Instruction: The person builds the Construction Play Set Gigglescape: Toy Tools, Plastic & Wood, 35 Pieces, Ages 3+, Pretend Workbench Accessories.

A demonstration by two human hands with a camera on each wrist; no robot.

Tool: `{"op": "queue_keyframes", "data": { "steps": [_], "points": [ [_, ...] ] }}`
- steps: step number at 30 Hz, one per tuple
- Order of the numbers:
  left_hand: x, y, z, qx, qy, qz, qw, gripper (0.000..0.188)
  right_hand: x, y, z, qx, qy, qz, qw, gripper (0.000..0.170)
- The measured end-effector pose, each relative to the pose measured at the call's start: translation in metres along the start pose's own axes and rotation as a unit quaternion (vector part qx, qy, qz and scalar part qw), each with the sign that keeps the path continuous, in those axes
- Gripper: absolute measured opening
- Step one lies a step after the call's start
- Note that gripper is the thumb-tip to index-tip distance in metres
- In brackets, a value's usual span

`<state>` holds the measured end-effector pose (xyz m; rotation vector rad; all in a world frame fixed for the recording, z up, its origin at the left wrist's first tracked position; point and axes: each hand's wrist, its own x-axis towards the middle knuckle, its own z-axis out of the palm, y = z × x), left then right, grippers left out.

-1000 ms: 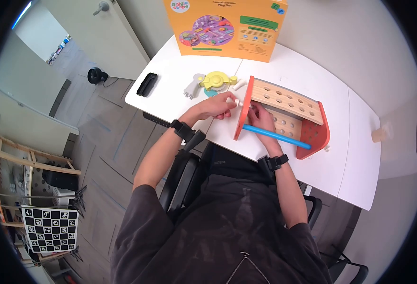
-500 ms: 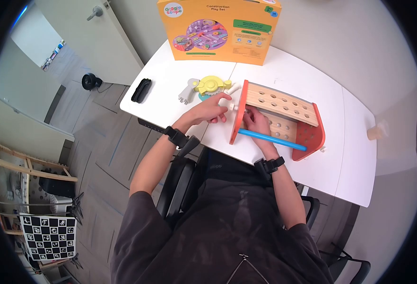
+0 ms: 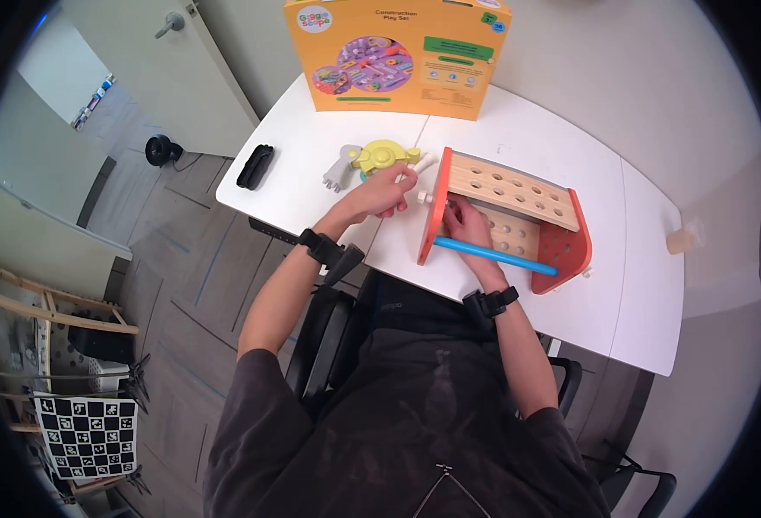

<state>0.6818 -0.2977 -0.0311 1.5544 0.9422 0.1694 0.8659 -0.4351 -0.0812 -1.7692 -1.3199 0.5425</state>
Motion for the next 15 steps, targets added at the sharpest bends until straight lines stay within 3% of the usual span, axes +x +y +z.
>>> {"op": "queue_keyframes", "data": {
  "steps": [4,10,15],
  "points": [
    [0.019,-0.008,0.011,0.047,-0.022,-0.062,0.997,0.036,0.002,0.005,0.001,0.004,0.0,0.002,1.0,0.03],
    [0.006,-0.013,0.005,-0.011,-0.056,0.018,0.998,0.036,0.002,0.01,0.0,0.005,0.007,-0.015,1.0,0.031],
    [0.016,-0.009,0.013,0.004,-0.048,-0.042,0.998,0.03,0.004,0.011,0.002,0.014,0.002,0.003,1.0,0.031]
  ]
}}
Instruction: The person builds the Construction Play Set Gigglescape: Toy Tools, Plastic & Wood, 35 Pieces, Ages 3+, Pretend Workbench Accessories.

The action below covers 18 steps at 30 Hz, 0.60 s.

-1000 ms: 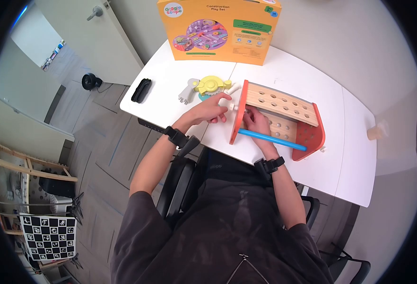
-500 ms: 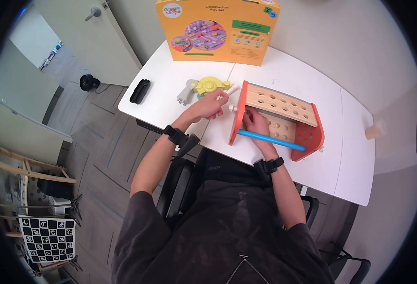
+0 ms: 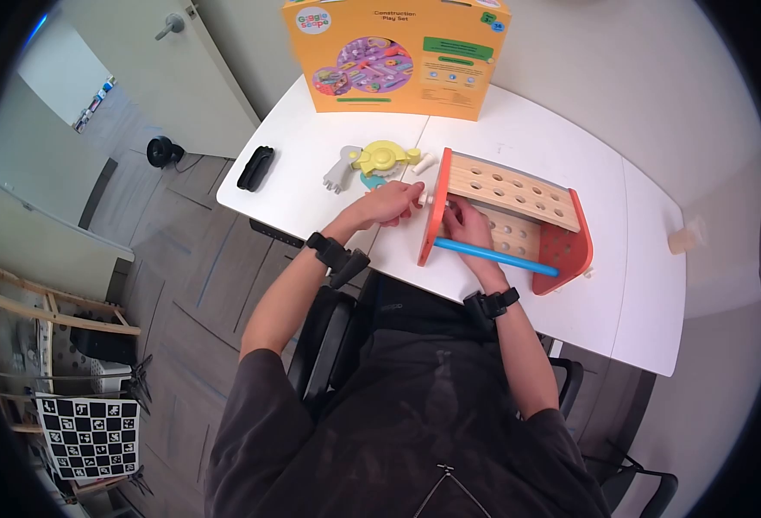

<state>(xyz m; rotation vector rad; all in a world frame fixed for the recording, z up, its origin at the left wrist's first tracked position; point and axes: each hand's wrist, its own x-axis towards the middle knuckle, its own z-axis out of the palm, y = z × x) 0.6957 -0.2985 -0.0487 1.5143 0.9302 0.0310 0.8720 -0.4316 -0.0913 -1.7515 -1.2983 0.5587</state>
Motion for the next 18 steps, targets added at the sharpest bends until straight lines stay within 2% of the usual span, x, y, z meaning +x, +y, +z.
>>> {"op": "queue_keyframes", "data": {
  "steps": [1,4,7,10,13,16,18],
  "points": [
    [0.004,0.0,0.0,0.006,-0.006,-0.02,1.0,0.029,0.0,-0.001,-0.001,-0.003,-0.001,0.001,1.0,0.03],
    [-0.004,-0.003,-0.001,0.003,-0.039,0.059,0.997,0.034,-0.001,-0.002,-0.002,-0.009,0.002,-0.005,1.0,0.03],
    [-0.013,-0.003,-0.006,-0.011,-0.023,0.083,0.996,0.035,-0.001,-0.001,-0.004,-0.011,0.007,-0.012,1.0,0.03],
    [-0.007,0.004,-0.004,-0.018,0.002,0.008,1.0,0.03,-0.001,-0.003,-0.004,-0.003,-0.004,0.003,1.0,0.03],
    [0.005,0.002,0.0,0.025,-0.014,-0.018,0.999,0.027,-0.001,-0.006,-0.006,-0.004,-0.003,0.004,1.0,0.03],
    [-0.001,-0.003,-0.003,0.034,-0.049,0.039,0.997,0.034,-0.001,-0.005,-0.006,-0.012,-0.005,0.005,1.0,0.03],
    [-0.008,-0.001,0.0,0.032,-0.022,0.053,0.998,0.034,-0.001,-0.003,-0.007,-0.013,-0.005,0.009,1.0,0.03]
  ]
}}
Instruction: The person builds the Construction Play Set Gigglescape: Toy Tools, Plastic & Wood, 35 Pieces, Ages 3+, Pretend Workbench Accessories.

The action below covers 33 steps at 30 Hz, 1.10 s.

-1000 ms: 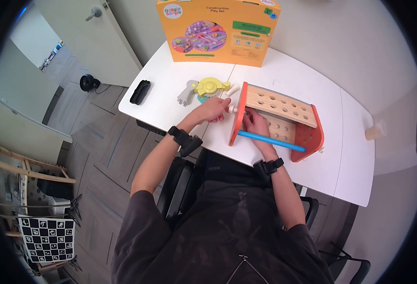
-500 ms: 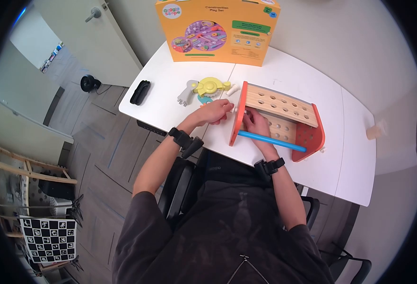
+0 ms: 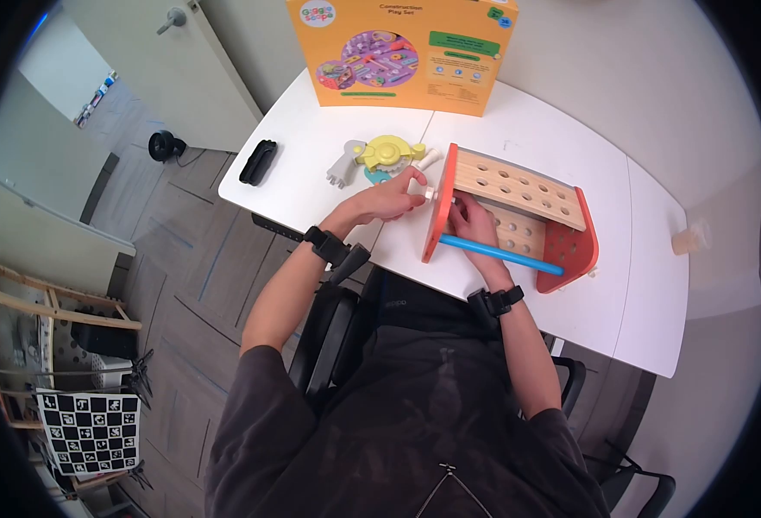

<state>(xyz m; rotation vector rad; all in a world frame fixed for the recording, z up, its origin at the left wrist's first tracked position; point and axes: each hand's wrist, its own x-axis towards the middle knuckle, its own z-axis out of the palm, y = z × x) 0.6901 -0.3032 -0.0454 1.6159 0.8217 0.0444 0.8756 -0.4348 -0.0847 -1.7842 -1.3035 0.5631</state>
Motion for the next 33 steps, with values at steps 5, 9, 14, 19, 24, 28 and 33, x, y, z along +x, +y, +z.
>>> {"op": "queue_keyframes", "data": {
  "steps": [5,9,14,19,24,28,33],
  "points": [
    [0.009,0.004,0.002,-0.036,0.026,-0.062,0.997,0.027,0.0,-0.005,0.0,0.001,-0.01,0.016,1.0,0.03],
    [0.013,0.0,0.003,0.005,0.011,-0.015,1.0,0.032,0.001,0.003,0.003,-0.013,0.011,-0.019,1.0,0.03],
    [-0.002,0.001,0.001,-0.02,0.013,0.017,1.0,0.04,0.0,0.001,0.001,0.007,0.006,-0.006,1.0,0.029],
    [0.017,0.006,0.004,0.057,0.014,-0.052,0.997,0.036,0.002,0.003,0.001,0.01,0.001,0.002,1.0,0.03],
    [0.01,-0.003,0.003,0.01,0.006,0.015,1.0,0.04,0.001,0.004,0.0,0.002,0.008,-0.011,1.0,0.031],
    [0.006,0.011,0.005,-0.005,0.026,-0.053,0.998,0.039,0.003,0.005,0.0,0.001,0.003,-0.006,1.0,0.031],
    [0.03,-0.008,0.008,0.076,0.02,-0.014,0.997,0.041,0.003,0.005,0.0,-0.007,0.006,-0.009,1.0,0.031]
  ]
}}
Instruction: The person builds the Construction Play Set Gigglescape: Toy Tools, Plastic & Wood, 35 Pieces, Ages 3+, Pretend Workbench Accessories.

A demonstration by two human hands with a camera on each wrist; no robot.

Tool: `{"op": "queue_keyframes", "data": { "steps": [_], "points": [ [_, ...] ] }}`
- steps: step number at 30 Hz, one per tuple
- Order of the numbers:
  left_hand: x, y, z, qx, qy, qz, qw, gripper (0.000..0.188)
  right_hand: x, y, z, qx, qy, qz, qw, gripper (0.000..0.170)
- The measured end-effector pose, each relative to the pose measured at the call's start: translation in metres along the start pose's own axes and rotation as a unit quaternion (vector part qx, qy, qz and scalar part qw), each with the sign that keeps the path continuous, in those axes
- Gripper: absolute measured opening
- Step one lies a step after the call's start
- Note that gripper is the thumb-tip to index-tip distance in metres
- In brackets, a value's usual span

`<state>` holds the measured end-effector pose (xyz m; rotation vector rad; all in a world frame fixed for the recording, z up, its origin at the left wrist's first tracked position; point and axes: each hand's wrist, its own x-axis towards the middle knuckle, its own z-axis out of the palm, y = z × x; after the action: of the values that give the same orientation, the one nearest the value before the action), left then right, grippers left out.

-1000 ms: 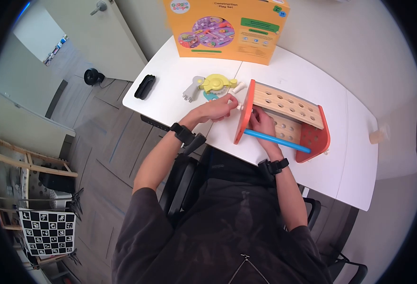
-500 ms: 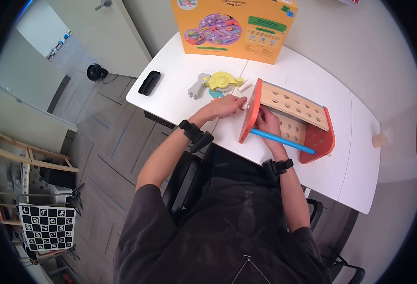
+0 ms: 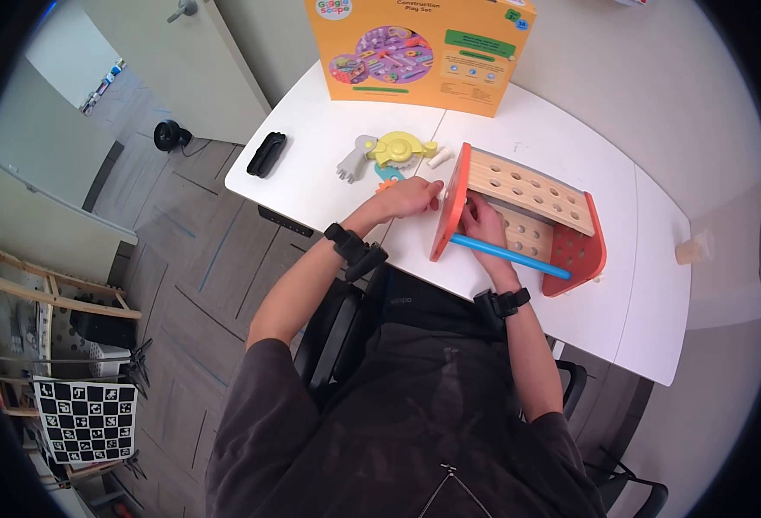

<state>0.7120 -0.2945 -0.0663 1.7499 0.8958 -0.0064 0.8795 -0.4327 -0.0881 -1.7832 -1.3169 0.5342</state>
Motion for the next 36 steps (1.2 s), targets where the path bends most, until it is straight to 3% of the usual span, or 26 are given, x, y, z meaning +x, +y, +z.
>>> {"op": "queue_keyframes", "data": {
  "steps": [4,7,10,13,18,22,28,31,34,36],
  "points": [
    [-0.013,-0.007,0.0,-0.017,0.019,0.061,0.998,0.049,0.0,-0.003,-0.004,-0.011,-0.002,0.004,1.0,0.031],
    [-0.022,0.014,-0.004,-0.058,0.006,-0.035,0.998,0.049,-0.001,-0.002,-0.002,-0.003,0.003,-0.001,1.0,0.031],
    [0.011,-0.002,0.006,-0.034,0.057,-0.008,0.998,0.042,0.0,0.0,-0.001,0.01,0.005,0.0,1.0,0.031],
    [0.021,-0.014,0.008,0.026,0.052,0.065,0.996,0.043,0.0,-0.002,-0.001,0.018,-0.002,0.015,1.0,0.032],
    [-0.017,0.013,-0.001,-0.043,0.021,0.028,0.998,0.044,0.001,0.007,-0.001,0.007,0.004,0.0,1.0,0.032],
    [-0.002,0.014,0.0,-0.01,0.04,-0.025,0.999,0.035,0.002,0.005,0.0,0.008,0.0,0.011,1.0,0.032],
    [-0.012,0.004,0.002,-0.066,-0.028,0.054,0.996,0.038,0.001,-0.002,-0.006,-0.001,-0.014,0.02,1.0,0.031],
    [-0.027,0.015,0.002,-0.073,0.013,0.047,0.996,0.036,0.001,-0.005,-0.007,-0.009,-0.017,0.031,0.999,0.032],
    [-0.017,0.017,0.001,-0.088,0.008,-0.007,0.996,0.032,0.001,-0.011,-0.008,-0.013,-0.022,0.037,0.999,0.032],
    [-0.008,0.012,0.005,-0.042,0.006,0.008,0.999,0.031,0.0,-0.011,-0.008,-0.016,-0.022,0.033,0.999,0.032]
  ]
}}
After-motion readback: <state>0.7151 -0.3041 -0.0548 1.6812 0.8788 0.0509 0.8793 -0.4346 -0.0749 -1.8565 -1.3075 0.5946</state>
